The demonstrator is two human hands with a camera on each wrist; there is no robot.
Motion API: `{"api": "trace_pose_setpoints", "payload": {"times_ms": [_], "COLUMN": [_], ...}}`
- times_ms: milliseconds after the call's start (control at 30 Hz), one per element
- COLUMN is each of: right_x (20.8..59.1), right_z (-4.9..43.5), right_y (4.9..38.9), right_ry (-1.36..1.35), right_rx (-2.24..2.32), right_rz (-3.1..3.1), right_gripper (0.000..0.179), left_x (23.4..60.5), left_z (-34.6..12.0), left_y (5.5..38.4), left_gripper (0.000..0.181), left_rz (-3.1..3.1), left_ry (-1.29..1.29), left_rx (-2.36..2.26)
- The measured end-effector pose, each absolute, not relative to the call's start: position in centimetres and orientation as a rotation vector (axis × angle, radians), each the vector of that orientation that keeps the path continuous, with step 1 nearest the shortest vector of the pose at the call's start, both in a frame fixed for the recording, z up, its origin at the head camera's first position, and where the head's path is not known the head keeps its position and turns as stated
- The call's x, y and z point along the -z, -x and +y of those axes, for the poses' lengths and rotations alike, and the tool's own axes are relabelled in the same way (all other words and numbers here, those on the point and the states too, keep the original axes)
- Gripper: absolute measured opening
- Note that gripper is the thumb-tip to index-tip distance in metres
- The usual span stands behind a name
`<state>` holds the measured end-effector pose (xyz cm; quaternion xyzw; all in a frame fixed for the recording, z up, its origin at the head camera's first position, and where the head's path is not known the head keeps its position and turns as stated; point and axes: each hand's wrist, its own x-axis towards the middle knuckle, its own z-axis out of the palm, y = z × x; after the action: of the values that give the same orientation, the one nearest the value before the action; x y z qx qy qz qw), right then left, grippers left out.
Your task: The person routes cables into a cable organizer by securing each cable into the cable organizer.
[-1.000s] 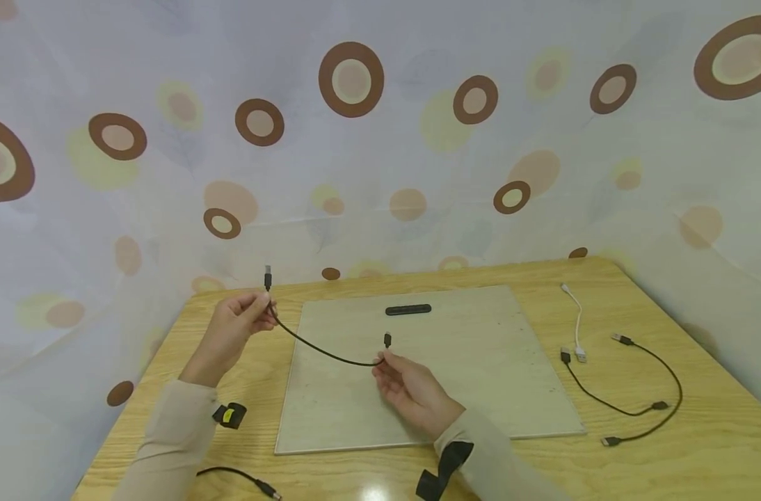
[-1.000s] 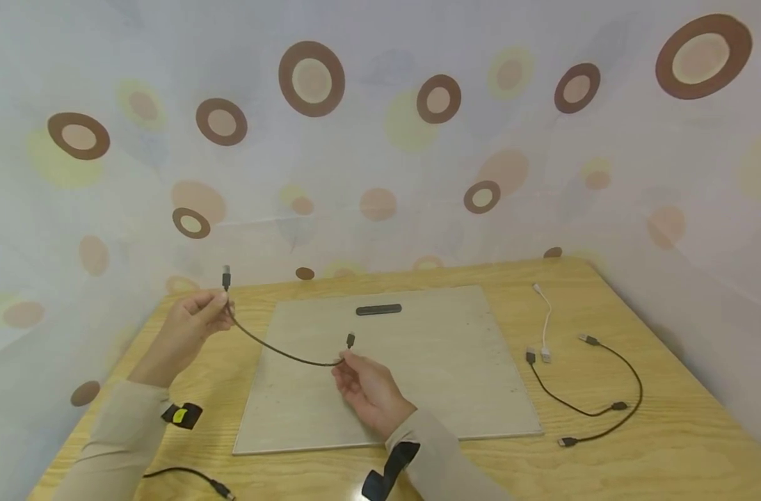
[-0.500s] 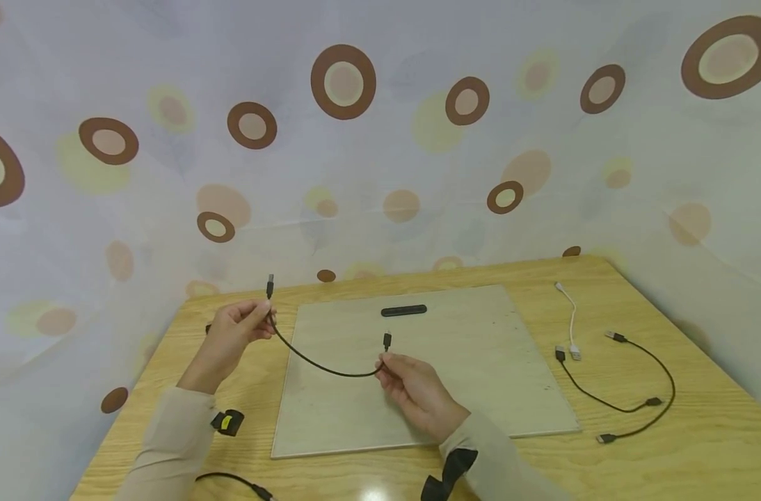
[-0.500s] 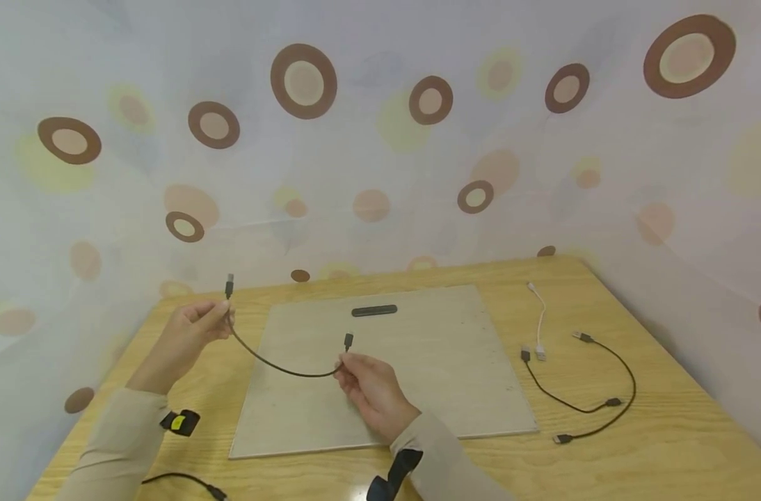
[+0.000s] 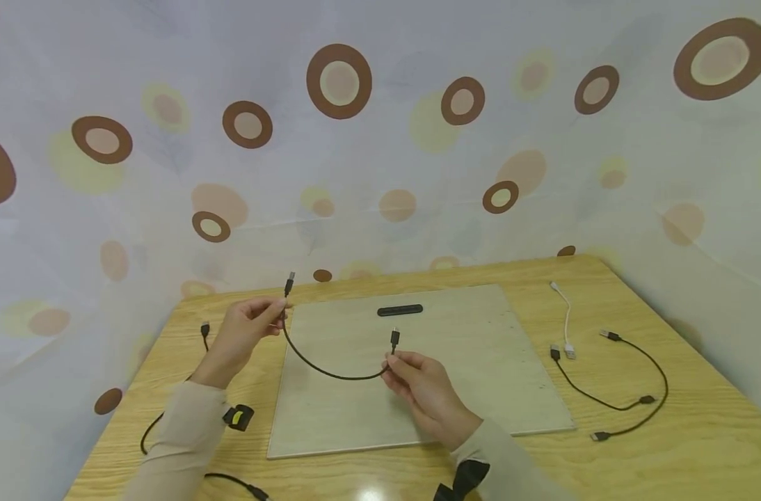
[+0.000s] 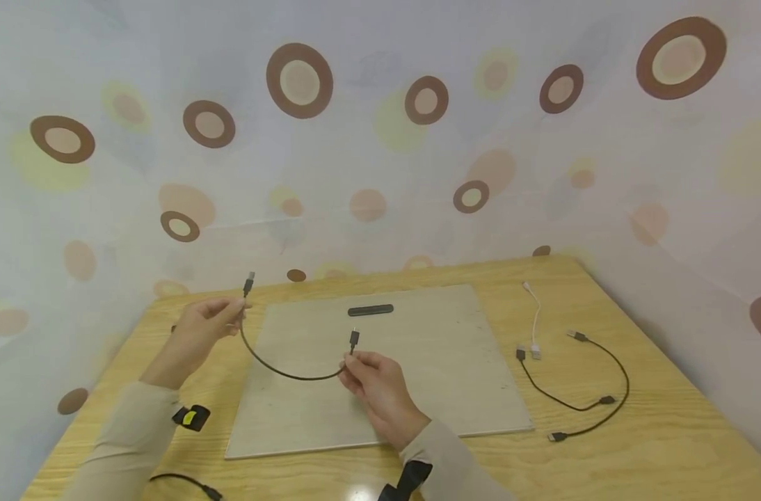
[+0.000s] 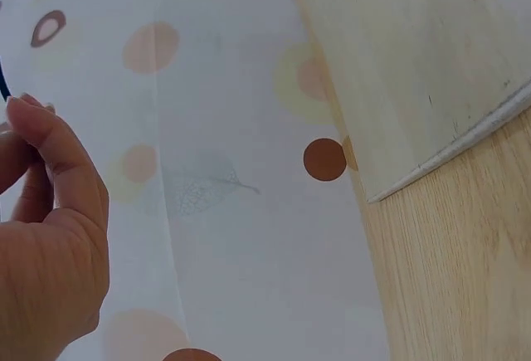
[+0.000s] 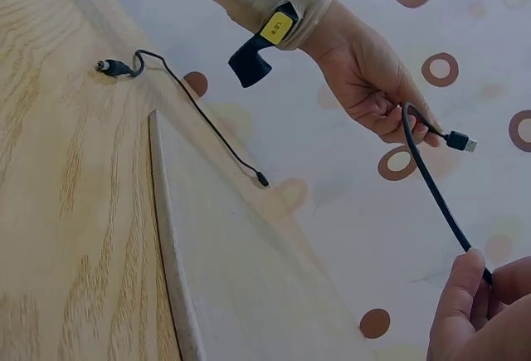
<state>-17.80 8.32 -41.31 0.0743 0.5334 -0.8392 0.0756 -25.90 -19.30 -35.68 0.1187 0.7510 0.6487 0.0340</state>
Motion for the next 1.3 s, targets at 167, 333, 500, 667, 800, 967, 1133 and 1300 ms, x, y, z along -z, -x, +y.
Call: {"api": "trace_pose_setpoints", "payload": {"times_ms": [167, 333, 500, 667, 800, 967, 1133, 1300], "right_x": [41.0, 40.8, 40.2, 39.9, 40.2, 40.8, 41.3, 41.7], "right_z": [8.7, 10.6, 13.3, 14.9, 15.7, 16.7, 18.3, 19.7], "right_y": [17.7, 17.8, 17.9, 17.9, 17.7, 17.3, 17.1, 16.9], "right_ry": [-0.228, -0.262, -0.251, -0.246, -0.251, -0.261, -0.249, -0.268], "right_rx": [2.522, 2.529, 2.517, 2.532, 2.523, 2.486, 2.457, 2.452], "right_rz": [1.630, 1.658, 1.679, 1.649, 1.661, 1.698, 1.715, 1.648], "right_gripper": [0.026, 0.021, 0.023, 0.013, 0.009, 0.010, 0.015, 0.014], "left_x": [35.8, 35.9, 35.9, 36.1, 36.8, 37.9, 38.8, 39.3], "left_z": [-18.5, -16.6, -14.3, -12.7, -11.5, -10.0, -8.7, -7.6], "left_y": [26.5, 28.2, 30.3, 31.2, 31.7, 31.8, 32.2, 32.8], "left_gripper": [0.034, 0.038, 0.033, 0.029, 0.028, 0.025, 0.023, 0.019], "left_rz": [2.350, 2.369, 2.368, 2.384, 2.404, 2.447, 2.460, 2.473], "left_ry": [-0.337, -0.303, -0.289, -0.275, -0.257, -0.172, -0.141, -0.133], "left_rx": [-1.938, -1.888, -1.849, -1.800, -1.761, -1.659, -1.623, -1.644]}}
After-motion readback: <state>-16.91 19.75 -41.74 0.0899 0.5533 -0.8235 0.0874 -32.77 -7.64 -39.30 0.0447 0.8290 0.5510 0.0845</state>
